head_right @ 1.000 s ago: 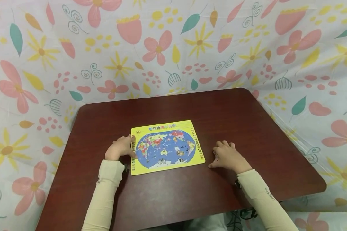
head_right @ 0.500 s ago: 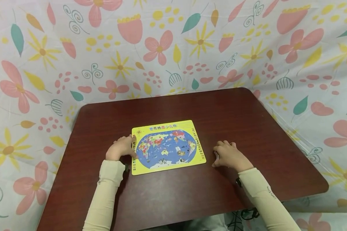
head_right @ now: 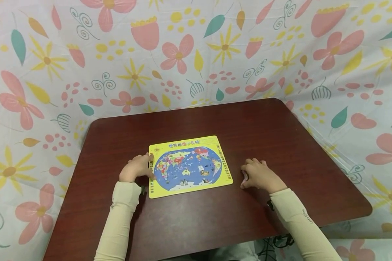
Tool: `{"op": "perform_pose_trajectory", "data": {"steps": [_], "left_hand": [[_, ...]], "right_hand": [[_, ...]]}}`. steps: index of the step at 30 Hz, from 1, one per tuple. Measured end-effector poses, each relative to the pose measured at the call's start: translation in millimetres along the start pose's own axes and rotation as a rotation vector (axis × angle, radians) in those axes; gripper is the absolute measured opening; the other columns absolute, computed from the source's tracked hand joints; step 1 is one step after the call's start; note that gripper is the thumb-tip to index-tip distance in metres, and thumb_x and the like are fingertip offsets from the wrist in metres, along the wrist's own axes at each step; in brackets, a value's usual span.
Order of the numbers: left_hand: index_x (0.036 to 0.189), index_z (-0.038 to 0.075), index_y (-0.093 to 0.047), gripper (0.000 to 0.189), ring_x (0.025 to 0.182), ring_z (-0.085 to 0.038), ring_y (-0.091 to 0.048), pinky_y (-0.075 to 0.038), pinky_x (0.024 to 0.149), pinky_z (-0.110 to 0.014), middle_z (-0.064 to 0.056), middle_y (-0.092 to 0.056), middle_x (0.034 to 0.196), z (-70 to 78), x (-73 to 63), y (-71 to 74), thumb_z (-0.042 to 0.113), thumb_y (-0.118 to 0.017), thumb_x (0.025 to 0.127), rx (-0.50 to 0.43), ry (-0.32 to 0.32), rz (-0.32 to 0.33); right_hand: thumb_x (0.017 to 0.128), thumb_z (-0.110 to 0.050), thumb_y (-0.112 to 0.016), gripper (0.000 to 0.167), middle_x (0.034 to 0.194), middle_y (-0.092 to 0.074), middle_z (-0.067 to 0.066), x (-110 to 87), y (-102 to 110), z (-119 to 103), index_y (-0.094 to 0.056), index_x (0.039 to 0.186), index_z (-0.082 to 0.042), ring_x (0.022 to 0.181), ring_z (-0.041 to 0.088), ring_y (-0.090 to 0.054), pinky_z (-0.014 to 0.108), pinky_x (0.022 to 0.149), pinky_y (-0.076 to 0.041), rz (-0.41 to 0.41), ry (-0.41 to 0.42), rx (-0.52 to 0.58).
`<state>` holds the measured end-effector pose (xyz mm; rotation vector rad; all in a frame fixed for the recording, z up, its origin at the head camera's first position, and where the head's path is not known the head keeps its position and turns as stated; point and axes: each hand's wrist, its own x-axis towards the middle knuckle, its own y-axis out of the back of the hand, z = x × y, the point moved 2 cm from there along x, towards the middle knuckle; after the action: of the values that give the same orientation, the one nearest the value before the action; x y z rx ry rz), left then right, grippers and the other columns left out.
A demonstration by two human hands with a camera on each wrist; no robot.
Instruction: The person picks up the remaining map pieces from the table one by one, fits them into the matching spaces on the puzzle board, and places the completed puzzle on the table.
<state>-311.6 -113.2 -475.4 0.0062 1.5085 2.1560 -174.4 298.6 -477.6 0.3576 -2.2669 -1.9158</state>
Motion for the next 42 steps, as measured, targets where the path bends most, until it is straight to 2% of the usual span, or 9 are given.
{"op": "perform_pose_trajectory", "data": {"steps": [10,20,24,31,36,42], "left_hand": [[0.151,0.003,-0.047,0.092,0.139,-0.058,-0.031,-0.026,0.107,-0.074,-0.030,-0.032,0.157,-2.0,-0.8,-0.7,0.025,-0.093,0.074,-0.008,0.007,-0.005],[0.150,0.004,-0.050,0.090,0.139,-0.055,-0.033,-0.028,0.108,-0.072,-0.029,-0.033,0.157,-1.3,-0.5,-1.2,0.025,-0.093,0.074,-0.002,0.010,0.000],[0.148,0.004,-0.052,0.089,0.137,-0.054,-0.036,-0.029,0.107,-0.071,-0.028,-0.035,0.157,0.2,-0.5,-2.1,0.025,-0.094,0.073,0.002,0.009,0.009],[0.149,0.005,-0.051,0.090,0.137,-0.054,-0.037,-0.029,0.107,-0.071,-0.028,-0.035,0.157,0.6,-2.0,-0.2,0.026,-0.094,0.073,0.008,0.017,0.020],[0.150,0.006,-0.051,0.090,0.138,-0.055,-0.035,-0.028,0.108,-0.071,-0.027,-0.034,0.157,-1.0,-0.4,-2.4,0.027,-0.094,0.073,0.001,0.017,0.012],[0.151,0.007,-0.050,0.092,0.138,-0.056,-0.034,-0.028,0.107,-0.072,-0.027,-0.034,0.158,-3.0,1.7,-4.7,0.029,-0.094,0.073,0.003,0.014,0.008]], "right_hand": [[0.067,-0.032,-0.091,0.037,0.087,-0.053,0.000,12.5,5,-6,-0.068,0.087,-0.012,0.081,0.023,-0.047,0.052,0.072,-0.039,0.024,0.019,-0.016],[0.068,-0.030,-0.090,0.033,0.084,-0.050,-0.002,32.9,5,-15,-0.061,0.079,-0.017,0.078,0.020,-0.043,0.046,0.070,-0.035,0.032,0.061,-0.021],[0.069,-0.030,-0.091,0.035,0.091,-0.057,0.003,41.5,7,-24,-0.068,0.089,-0.012,0.082,0.022,-0.047,0.048,0.072,-0.039,0.027,0.077,-0.028],[0.069,-0.034,-0.093,0.053,0.099,-0.060,0.006,60.9,9,-42,-0.073,0.108,-0.004,0.090,0.025,-0.052,0.049,0.077,-0.043,0.002,0.093,-0.027],[0.066,-0.037,-0.095,0.060,0.104,-0.063,0.007,72.0,4,-51,-0.074,0.112,-0.004,0.097,0.026,-0.053,0.049,0.081,-0.045,-0.018,0.097,-0.016],[0.067,-0.039,-0.093,0.056,0.102,-0.062,0.004,79.7,-5,-56,-0.075,0.111,-0.010,0.094,0.024,-0.051,0.047,0.081,-0.045,-0.063,0.095,-0.019]]}}
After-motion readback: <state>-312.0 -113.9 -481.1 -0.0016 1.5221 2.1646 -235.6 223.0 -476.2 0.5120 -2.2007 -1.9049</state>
